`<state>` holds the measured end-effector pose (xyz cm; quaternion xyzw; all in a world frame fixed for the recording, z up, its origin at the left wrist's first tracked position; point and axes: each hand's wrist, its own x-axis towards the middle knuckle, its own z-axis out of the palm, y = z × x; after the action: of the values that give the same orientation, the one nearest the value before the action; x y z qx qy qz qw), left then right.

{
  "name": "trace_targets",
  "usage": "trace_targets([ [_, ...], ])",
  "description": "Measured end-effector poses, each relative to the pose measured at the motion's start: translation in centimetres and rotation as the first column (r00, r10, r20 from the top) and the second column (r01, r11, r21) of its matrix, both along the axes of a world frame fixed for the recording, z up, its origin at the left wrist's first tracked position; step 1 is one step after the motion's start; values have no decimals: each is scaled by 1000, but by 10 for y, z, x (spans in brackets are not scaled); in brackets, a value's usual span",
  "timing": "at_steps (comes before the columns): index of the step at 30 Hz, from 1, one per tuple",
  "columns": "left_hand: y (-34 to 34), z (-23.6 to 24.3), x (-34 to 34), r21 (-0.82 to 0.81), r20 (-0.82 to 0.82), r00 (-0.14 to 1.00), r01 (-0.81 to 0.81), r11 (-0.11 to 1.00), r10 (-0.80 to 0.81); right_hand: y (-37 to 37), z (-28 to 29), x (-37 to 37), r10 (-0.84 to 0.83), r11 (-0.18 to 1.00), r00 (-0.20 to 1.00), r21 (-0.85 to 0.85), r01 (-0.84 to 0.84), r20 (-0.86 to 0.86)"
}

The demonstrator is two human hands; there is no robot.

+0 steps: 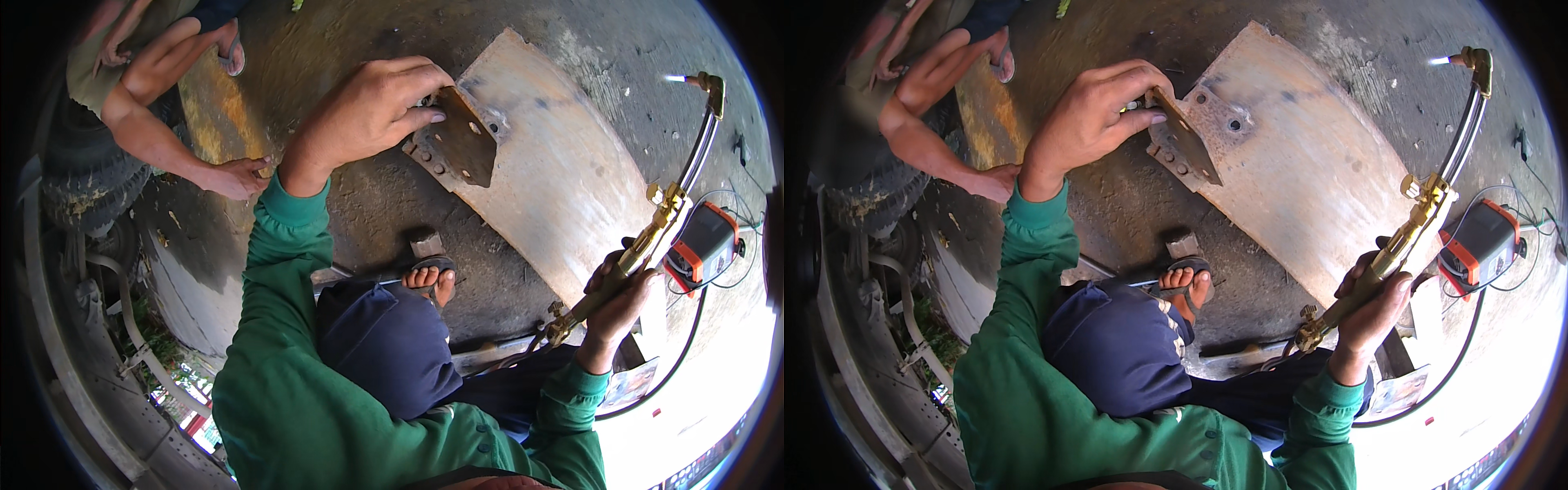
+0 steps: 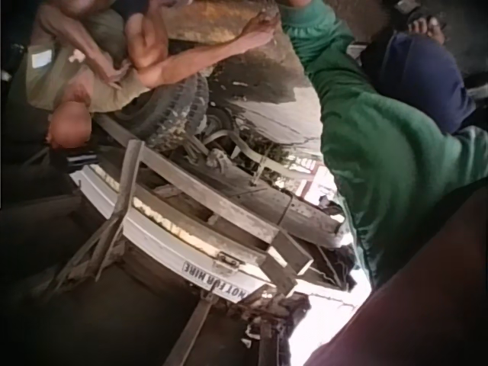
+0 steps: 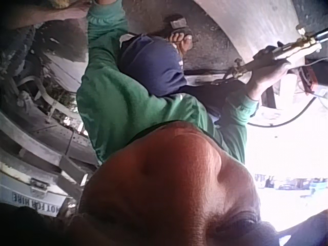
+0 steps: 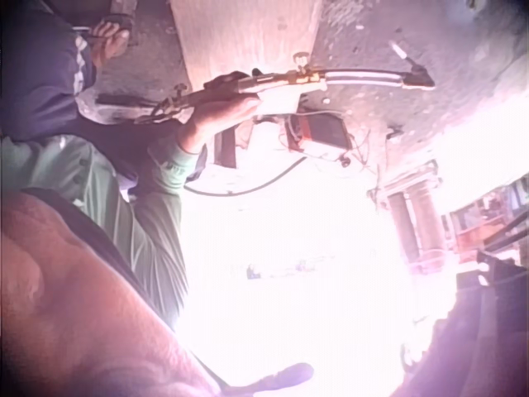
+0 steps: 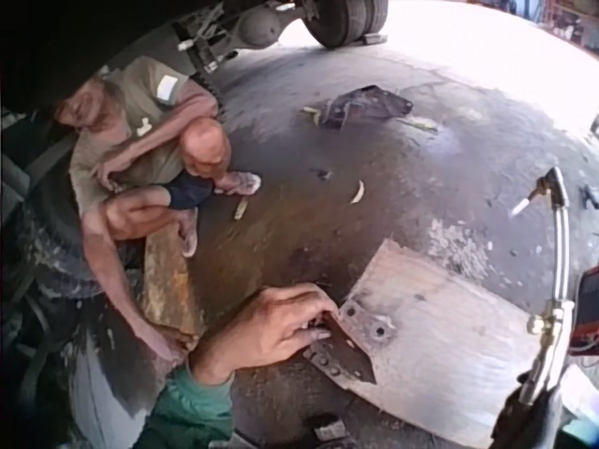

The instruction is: The person uses a handheld cutting torch to cut holes and shapes into a flat metal plate resting on the ground. They reposition the plate between cuts and continue cutting until several openings are formed.

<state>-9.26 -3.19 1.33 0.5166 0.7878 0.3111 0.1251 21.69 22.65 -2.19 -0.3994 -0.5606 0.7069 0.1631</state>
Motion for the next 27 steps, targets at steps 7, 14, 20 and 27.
trace_targets([
  [7, -2, 0, -1, 1, -17, 1000, 2, 1000, -2, -1, -2, 0, 2, 1000, 1000, 1, -2, 4],
  [14, -3, -3, 0, 4, -43, 999, -21, 1000, 21, 2, -6, 2, 9, 1000, 1000, -21, -10, -30],
  [20, -3, -3, 0, 21, -87, 996, -13, 1000, 15, 2, -5, 4, 21, 1000, 999, -9, -21, -38],
  [27, -2, -3, -1, 10, -59, 998, -6, 1000, 7, 4, -4, 6, 21, 1000, 999, -22, -22, -43],
])
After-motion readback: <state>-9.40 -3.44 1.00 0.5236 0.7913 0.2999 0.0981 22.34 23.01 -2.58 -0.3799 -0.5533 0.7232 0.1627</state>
